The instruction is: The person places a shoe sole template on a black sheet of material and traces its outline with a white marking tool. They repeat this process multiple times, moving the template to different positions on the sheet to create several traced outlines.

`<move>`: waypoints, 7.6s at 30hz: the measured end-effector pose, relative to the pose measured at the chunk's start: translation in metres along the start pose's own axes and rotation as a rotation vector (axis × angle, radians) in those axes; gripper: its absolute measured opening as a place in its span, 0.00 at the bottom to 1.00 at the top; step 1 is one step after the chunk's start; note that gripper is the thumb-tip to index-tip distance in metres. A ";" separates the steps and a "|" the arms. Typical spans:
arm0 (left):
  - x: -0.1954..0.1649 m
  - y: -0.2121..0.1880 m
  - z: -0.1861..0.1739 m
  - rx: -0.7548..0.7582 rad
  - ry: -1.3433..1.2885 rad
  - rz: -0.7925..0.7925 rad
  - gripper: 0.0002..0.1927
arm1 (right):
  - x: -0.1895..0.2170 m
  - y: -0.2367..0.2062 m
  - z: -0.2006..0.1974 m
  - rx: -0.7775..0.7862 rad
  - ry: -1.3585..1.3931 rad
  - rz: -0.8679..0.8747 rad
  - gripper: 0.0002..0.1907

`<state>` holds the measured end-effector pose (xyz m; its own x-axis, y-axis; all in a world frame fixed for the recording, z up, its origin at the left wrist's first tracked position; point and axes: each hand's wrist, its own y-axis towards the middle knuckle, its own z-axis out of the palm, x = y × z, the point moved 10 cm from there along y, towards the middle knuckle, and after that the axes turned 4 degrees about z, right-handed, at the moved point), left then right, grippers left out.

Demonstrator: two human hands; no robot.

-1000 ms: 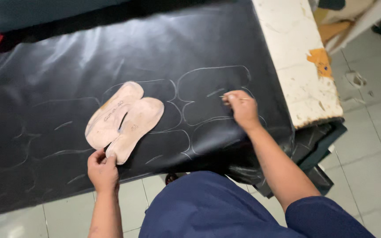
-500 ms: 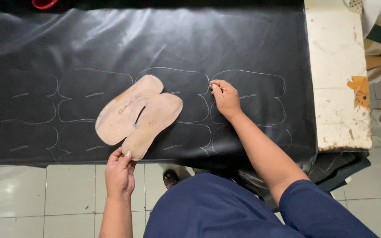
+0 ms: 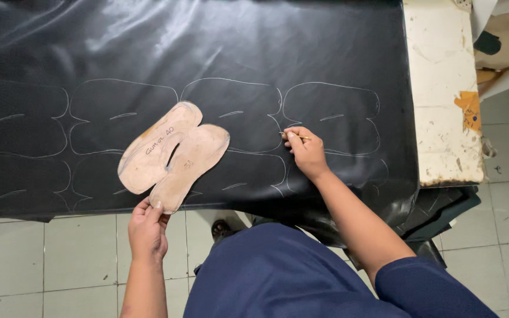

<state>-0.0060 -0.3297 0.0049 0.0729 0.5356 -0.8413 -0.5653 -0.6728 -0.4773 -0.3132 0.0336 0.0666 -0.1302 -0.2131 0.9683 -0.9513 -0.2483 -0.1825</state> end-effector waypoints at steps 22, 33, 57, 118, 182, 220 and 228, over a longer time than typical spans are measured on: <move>-0.006 0.015 -0.006 0.055 0.093 -0.095 0.17 | -0.010 -0.103 -0.001 -0.069 -0.151 0.100 0.11; 0.004 0.010 -0.010 0.128 0.048 -0.108 0.17 | -0.031 -0.114 -0.002 -0.042 -0.159 -0.001 0.10; -0.081 0.042 -0.094 0.126 -0.285 0.051 0.13 | -0.031 -0.114 0.006 -0.260 -0.171 -0.023 0.10; -0.193 0.212 -0.196 0.029 0.071 -0.040 0.12 | 0.068 0.044 0.287 -0.044 0.111 -0.015 0.10; -0.368 0.334 -0.372 0.104 0.501 0.417 0.08 | 0.114 -0.107 0.575 0.098 -0.307 -0.175 0.08; -0.375 0.365 -0.412 0.111 0.163 0.186 0.07 | 0.135 0.062 0.604 -0.110 -0.006 -0.003 0.12; -0.379 0.359 -0.408 0.147 0.145 0.188 0.07 | 0.133 0.052 0.596 -0.145 0.075 -0.052 0.10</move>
<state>0.0990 -0.9825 0.0490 0.0660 0.3224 -0.9443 -0.6926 -0.6664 -0.2759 -0.2134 -0.5704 0.0850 -0.0948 -0.1312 0.9868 -0.9870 -0.1168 -0.1104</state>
